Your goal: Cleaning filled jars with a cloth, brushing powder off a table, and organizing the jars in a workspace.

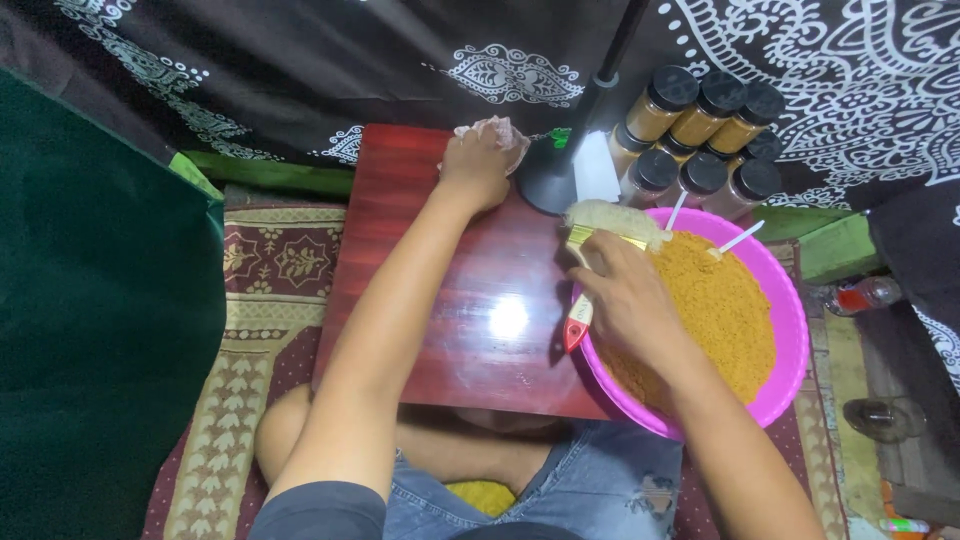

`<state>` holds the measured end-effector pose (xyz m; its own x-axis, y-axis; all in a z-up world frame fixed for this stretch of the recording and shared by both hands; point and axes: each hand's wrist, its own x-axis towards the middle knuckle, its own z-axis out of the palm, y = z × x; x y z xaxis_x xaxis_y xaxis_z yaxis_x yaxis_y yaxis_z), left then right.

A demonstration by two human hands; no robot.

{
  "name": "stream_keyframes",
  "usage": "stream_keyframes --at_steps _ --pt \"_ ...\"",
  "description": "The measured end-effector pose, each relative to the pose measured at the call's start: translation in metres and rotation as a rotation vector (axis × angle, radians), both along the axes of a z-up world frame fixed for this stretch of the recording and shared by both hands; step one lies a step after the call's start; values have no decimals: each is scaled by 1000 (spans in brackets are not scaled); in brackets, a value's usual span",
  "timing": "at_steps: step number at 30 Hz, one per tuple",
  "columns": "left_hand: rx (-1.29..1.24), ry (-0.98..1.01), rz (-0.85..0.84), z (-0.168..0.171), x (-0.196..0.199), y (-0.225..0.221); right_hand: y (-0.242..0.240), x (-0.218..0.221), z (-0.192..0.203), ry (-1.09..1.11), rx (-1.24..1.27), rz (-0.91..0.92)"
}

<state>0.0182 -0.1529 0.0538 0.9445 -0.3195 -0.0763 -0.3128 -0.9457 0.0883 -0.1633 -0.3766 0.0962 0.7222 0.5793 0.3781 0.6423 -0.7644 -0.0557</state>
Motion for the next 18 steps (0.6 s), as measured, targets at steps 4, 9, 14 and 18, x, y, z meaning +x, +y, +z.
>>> stream_keyframes --at_steps 4,9,14,18 --pt "-25 -40 -18 4 -29 8 -2 2 -8 -2 -5 0" --pt "-39 -117 -24 2 -60 11 -2 2 -6 14 -2 3" --pt "-72 -124 -25 -21 -71 5 -2 0 -4 -20 4 15" --pt "-80 -154 -51 -23 -87 0 -2 0 -6 -23 3 7"
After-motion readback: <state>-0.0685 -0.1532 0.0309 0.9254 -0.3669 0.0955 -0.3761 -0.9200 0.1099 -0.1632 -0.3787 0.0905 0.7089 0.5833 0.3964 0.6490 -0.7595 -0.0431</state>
